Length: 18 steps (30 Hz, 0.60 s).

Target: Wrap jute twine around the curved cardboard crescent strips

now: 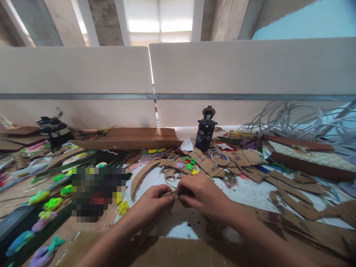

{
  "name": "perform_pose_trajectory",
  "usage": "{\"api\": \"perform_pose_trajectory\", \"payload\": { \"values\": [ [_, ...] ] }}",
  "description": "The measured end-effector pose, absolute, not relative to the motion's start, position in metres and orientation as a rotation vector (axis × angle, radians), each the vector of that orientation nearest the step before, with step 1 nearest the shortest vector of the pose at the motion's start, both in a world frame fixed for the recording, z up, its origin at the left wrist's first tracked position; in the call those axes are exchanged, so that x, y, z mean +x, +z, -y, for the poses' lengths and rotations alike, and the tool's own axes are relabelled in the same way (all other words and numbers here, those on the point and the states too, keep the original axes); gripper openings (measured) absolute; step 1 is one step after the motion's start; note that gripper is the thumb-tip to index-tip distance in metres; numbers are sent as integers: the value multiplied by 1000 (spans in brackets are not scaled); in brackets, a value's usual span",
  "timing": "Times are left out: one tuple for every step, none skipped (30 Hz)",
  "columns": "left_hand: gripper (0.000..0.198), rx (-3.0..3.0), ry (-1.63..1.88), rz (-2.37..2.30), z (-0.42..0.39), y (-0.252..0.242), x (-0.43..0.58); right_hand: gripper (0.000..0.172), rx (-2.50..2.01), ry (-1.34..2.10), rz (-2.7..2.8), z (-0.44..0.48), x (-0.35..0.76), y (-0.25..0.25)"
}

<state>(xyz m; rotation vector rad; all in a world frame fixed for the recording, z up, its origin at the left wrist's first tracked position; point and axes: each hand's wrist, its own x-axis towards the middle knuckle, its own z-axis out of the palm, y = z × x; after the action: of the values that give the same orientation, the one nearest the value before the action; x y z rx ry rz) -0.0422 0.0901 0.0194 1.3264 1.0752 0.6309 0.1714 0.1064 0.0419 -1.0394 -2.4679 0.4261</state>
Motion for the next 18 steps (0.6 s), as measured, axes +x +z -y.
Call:
{"api": "perform_pose_trajectory", "payload": {
  "values": [
    [29,1336,628,-1076,-90,19,-42,12,-1039,433,2463,-106,171,42],
    [28,1346,624,-1077,-90,19,-42,12,-1038,436,2460,-106,171,42],
    [29,1359,619,-1078,-90,18,-42,13,-1037,434,2457,-105,170,41],
    [30,1372,611,-1076,-91,18,-42,13,-1034,430,2454,-104,169,41],
    [31,1387,599,-1074,-91,17,-42,14,-1034,428,2449,-104,169,41],
    [32,1397,590,-1072,-91,17,-42,14,-1034,437,2441,-104,168,41],
    [33,1405,582,-1072,-91,16,-42,14,-1035,464,2429,-104,168,41],
    [34,1408,577,-1074,-91,16,-42,15,-1037,513,2408,-104,169,42],
    [35,1406,579,-1080,-92,16,-42,16,-1038,578,2379,-105,170,42],
    [35,1402,588,-1088,-92,16,-42,16,-1042,650,2342,-107,172,43],
    [35,1394,600,-1094,-92,15,-42,17,-1052,722,2296,-108,174,43],
    [35,1385,612,-1099,-92,15,-43,17,-1064,791,2249,-110,176,43],
    [34,1375,623,-1100,-92,15,-43,18,-1078,851,2207,-113,178,43],
    [34,1363,629,-1100,-92,15,-44,20,-1094,900,2176,-114,179,42],
    [33,1354,632,-1102,-93,15,-44,22,-1111,936,2158,-116,181,41],
    [32,1346,631,-1105,-93,14,-45,25,-1127,960,2150,-117,181,39],
    [32,1345,629,-1106,-93,14,-45,28,-1137,976,2150,-118,181,38],
    [31,1352,625,-1105,-93,14,-45,30,-1146,986,2156,-118,181,36]
  ]
}}
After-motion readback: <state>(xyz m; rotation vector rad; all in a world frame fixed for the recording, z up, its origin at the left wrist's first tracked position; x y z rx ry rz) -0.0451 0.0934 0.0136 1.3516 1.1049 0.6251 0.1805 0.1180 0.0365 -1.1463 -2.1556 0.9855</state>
